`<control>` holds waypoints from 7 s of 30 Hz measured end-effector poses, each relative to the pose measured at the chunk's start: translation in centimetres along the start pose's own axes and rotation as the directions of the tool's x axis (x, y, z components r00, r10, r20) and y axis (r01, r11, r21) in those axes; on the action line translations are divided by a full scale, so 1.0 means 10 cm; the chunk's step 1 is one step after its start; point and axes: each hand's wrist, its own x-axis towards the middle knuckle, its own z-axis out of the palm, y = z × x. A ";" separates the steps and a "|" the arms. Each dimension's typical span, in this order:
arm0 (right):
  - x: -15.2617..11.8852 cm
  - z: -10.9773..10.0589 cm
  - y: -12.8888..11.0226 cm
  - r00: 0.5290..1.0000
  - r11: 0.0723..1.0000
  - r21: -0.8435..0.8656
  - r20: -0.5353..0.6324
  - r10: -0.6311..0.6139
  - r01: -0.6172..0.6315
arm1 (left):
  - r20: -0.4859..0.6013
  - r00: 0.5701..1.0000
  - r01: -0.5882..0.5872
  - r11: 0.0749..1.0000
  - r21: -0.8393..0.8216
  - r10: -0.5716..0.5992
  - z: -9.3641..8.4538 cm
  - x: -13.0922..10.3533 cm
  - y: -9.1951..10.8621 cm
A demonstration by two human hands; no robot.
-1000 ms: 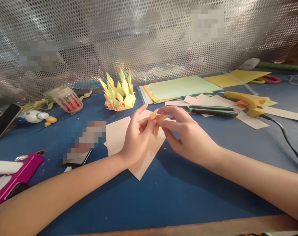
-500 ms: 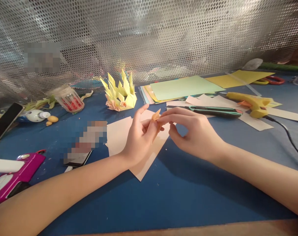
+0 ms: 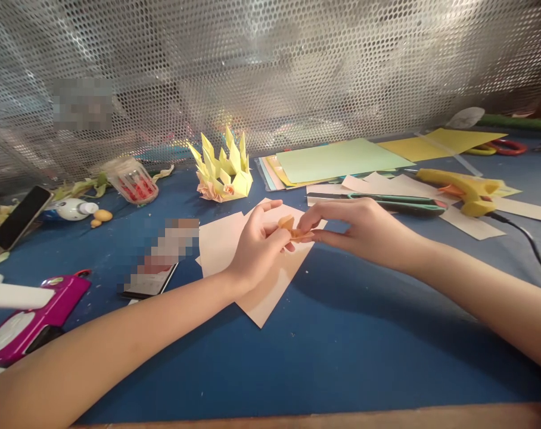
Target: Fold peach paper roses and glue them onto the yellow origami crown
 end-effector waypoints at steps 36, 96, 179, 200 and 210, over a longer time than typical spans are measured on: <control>0.00 0.09 -0.13 0.959 0.995 0.090 -0.277 0.063 -0.039 | 0.084 0.943 -0.325 0.946 0.013 0.323 0.00 -0.05 -0.02; 0.04 0.09 -0.13 0.964 0.946 0.317 -0.227 0.141 -0.064 | 0.072 0.870 -0.493 0.862 0.116 0.488 -0.01 -0.03 -0.06; -0.03 0.32 -0.21 0.869 0.881 0.442 -0.353 0.347 -0.172 | 0.170 0.540 -0.642 0.272 0.717 0.825 -0.11 0.03 -0.10; 0.00 0.33 -0.14 0.843 0.755 0.612 -0.260 0.471 -0.234 | 0.166 0.451 -0.714 0.244 0.656 0.877 -0.10 0.05 -0.11; -0.01 0.35 -0.12 0.882 0.713 0.683 -0.227 0.414 -0.159 | 0.044 0.727 -0.631 0.641 0.437 0.685 -0.06 0.06 -0.13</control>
